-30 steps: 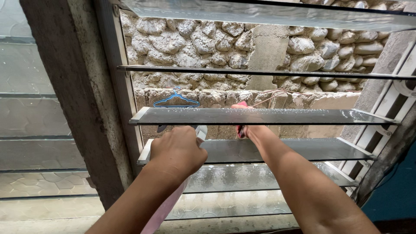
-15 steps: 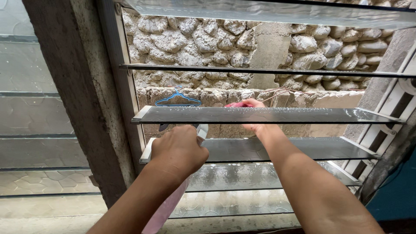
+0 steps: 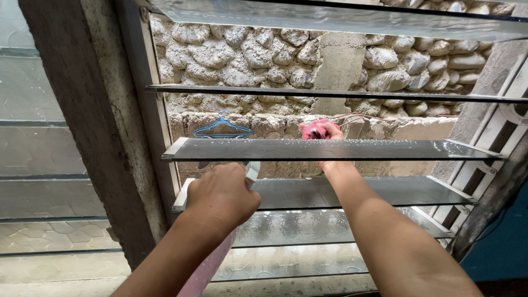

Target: The person cleans a window with horizontal slats using a spray bottle and a red cloth. They spray the cleaning solution onto the glass and wipe it down, working systematically from the bottom slats upwards to the top.

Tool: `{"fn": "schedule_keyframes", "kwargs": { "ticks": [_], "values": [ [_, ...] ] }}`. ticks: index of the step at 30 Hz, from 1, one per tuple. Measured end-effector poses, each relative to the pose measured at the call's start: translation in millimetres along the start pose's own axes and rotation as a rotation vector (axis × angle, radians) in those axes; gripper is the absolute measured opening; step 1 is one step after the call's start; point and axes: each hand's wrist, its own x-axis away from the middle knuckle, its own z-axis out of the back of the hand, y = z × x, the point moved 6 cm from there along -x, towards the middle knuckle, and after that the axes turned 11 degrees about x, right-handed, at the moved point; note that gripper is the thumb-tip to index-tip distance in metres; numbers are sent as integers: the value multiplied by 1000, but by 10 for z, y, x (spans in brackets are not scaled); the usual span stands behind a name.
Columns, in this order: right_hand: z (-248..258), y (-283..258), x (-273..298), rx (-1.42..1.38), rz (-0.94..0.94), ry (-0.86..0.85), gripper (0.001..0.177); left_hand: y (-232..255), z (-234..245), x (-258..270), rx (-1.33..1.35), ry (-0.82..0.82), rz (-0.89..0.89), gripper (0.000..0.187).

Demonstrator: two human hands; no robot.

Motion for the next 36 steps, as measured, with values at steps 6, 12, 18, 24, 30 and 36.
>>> {"fn": "schedule_keyframes", "kwargs": {
  "ticks": [6,12,18,24,30,36],
  "values": [
    [15,147,4,-193,-187,50,9,-3,-3,-7,-7,3,-3,22],
    [-165,-23,376,485,-267,295,38,-5,-5,4,7,-2,3,21],
    [-191,-114,500,458,-263,386,25,8,-1,13,-3,12,-4,22],
    [-189,-144,515,436,-249,456,20,14,-23,9,-7,-5,1,21],
    [-194,-157,477,361,-182,503,20,2,-43,31,-12,-22,20,22],
    [-214,-3,300,-13,-139,309,26,-34,-63,52,-1,52,-10,22]
  ]
}}
